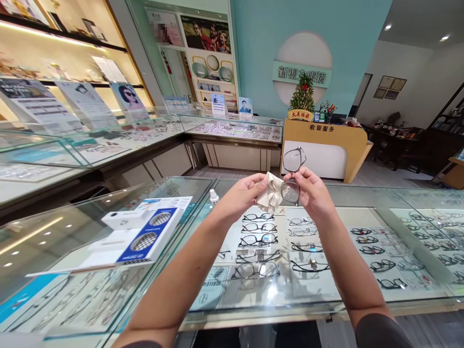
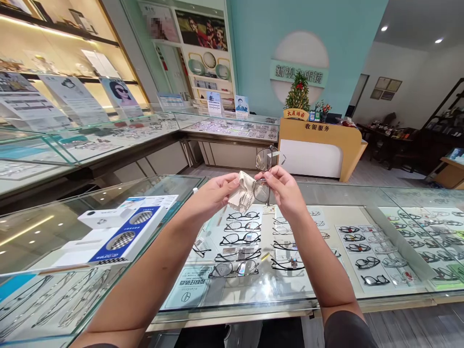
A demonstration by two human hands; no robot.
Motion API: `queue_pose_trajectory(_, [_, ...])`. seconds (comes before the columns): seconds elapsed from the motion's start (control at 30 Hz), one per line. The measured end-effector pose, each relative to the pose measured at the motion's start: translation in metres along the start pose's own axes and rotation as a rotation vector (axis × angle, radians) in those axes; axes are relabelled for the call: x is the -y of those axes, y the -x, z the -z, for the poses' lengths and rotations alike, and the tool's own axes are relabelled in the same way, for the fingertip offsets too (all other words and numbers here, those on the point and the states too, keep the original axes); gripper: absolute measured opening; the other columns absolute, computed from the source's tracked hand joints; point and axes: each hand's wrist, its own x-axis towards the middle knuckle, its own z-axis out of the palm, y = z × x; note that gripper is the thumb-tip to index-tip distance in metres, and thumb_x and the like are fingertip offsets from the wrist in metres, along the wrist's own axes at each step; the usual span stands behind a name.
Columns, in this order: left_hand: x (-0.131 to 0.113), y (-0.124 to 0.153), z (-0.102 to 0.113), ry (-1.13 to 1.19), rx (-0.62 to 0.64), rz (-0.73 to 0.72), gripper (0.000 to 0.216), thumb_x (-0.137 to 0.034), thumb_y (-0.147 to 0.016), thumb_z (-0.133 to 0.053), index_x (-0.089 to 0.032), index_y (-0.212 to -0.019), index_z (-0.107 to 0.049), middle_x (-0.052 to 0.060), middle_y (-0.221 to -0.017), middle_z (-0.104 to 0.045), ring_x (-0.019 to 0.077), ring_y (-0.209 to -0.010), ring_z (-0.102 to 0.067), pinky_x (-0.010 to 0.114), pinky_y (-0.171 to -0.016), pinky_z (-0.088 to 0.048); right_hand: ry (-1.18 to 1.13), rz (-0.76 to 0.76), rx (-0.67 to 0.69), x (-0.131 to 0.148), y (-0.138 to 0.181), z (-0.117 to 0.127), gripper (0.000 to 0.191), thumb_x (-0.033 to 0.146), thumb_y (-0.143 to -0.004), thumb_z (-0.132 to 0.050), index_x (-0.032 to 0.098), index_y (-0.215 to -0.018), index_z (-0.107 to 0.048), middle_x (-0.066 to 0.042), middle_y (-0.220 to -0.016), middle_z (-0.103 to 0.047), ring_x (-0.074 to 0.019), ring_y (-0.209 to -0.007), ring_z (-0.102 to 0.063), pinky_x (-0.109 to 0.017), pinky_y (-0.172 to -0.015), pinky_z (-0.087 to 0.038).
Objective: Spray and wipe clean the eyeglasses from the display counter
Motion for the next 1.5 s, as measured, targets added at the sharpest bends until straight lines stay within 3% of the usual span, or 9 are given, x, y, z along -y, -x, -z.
queue_pose_trajectory(0.23, [0.001,0.003,-0.001,-0.075,-0.013,-0.038,0.055,-0.067,-0.079,-0.087,-0.015,-0.097,-0.077,0.0,-0.075,-0.065,0.0105,-0.062,-0.05,0.024,-0.06,-0.04,0.031,0.006,0.012,-0.001,0.001,-0.003,0.049,0.057,-0.073,-0.094,0.027,-0.078,-0.057,0.0,-0.088,-0.077,-0.0183,-0.086,-0.065,-0.031,-0.078,-0.054])
queue_pose_trajectory(0.37, [0.004,0.003,-0.008,-0.038,-0.021,-0.038,0.061,-0.067,-0.072,-0.093,-0.015,-0.1,-0.079,0.004,-0.09,-0.074,0.0135,-0.077,-0.061,0.024,-0.071,-0.047,0.025,0.019,0.036,-0.006,0.0,-0.006,0.049,0.059,-0.072,-0.095,0.026,-0.078,-0.059,0.0,-0.085,-0.076,-0.0178,-0.086,-0.065,-0.031,-0.081,-0.054])
queue_pose_trajectory(0.6, [0.012,0.001,-0.023,0.148,-0.1,-0.005,0.064,-0.06,-0.063,-0.101,-0.014,-0.098,-0.075,-0.002,-0.075,-0.068,0.0091,-0.067,-0.059,0.02,-0.063,-0.046,-0.003,0.046,-0.007,-0.019,-0.002,-0.012,0.049,0.059,-0.071,-0.094,0.027,-0.08,-0.058,0.002,-0.085,-0.075,-0.017,-0.084,-0.067,-0.031,-0.084,-0.056])
queue_pose_trajectory(0.83, [0.011,0.004,-0.026,0.266,-0.048,0.082,0.07,-0.041,-0.056,-0.107,-0.016,-0.109,-0.069,0.0,-0.082,-0.073,0.0125,-0.065,-0.066,0.025,-0.062,-0.054,-0.052,0.113,-0.052,-0.022,-0.001,-0.018,0.047,0.057,-0.074,-0.092,0.027,-0.084,-0.057,0.002,-0.085,-0.075,-0.017,-0.087,-0.068,-0.031,-0.086,-0.057])
queue_pose_trajectory(0.97, [0.01,0.007,-0.028,0.238,0.0,0.084,0.068,-0.043,-0.059,-0.106,-0.014,-0.11,-0.072,0.003,-0.089,-0.075,0.0134,-0.071,-0.068,0.026,-0.067,-0.055,-0.047,0.132,-0.059,-0.022,0.0,-0.018,0.049,0.058,-0.073,-0.093,0.026,-0.083,-0.057,0.001,-0.088,-0.076,-0.014,-0.077,-0.063,-0.026,-0.071,-0.054])
queue_pose_trajectory(1.1, [0.01,0.009,-0.029,0.134,0.061,0.107,0.065,-0.056,-0.061,-0.103,-0.012,-0.101,-0.076,0.007,-0.09,-0.076,0.0135,-0.072,-0.065,0.026,-0.065,-0.052,-0.034,0.082,-0.03,-0.024,0.0,-0.017,0.052,0.062,-0.072,-0.093,0.026,-0.084,-0.057,0.002,-0.092,-0.076,-0.009,-0.06,-0.05,-0.022,-0.044,-0.031])
queue_pose_trajectory(1.17, [0.01,0.009,-0.028,0.135,0.057,0.1,0.062,-0.06,-0.065,-0.1,-0.013,-0.099,-0.076,0.006,-0.087,-0.074,0.0135,-0.072,-0.064,0.026,-0.065,-0.051,-0.036,0.071,-0.029,-0.025,0.0,-0.017,0.053,0.062,-0.072,-0.093,0.026,-0.084,-0.057,0.002,-0.093,-0.076,-0.0088,-0.059,-0.049,-0.023,-0.044,-0.03])
queue_pose_trajectory(1.33, [0.011,0.007,-0.027,0.197,0.038,0.071,0.058,-0.059,-0.064,-0.101,-0.014,-0.088,-0.073,0.001,-0.077,-0.068,0.0114,-0.066,-0.061,0.025,-0.063,-0.051,-0.09,0.116,-0.036,-0.026,-0.001,-0.018,0.05,0.057,-0.07,-0.096,0.026,-0.083,-0.059,0.002,-0.088,-0.075,-0.0119,-0.073,-0.06,-0.023,-0.062,-0.048])
queue_pose_trajectory(1.5, [0.011,0.008,-0.03,0.175,0.016,0.06,0.063,-0.048,-0.053,-0.107,-0.012,-0.093,-0.075,0.003,-0.081,-0.072,0.0114,-0.067,-0.064,0.022,-0.062,-0.05,-0.112,0.09,-0.012,-0.024,0.001,-0.018,0.051,0.057,-0.07,-0.097,0.025,-0.084,-0.059,0.002,-0.091,-0.076,-0.0099,-0.067,-0.056,-0.021,-0.05,-0.038])
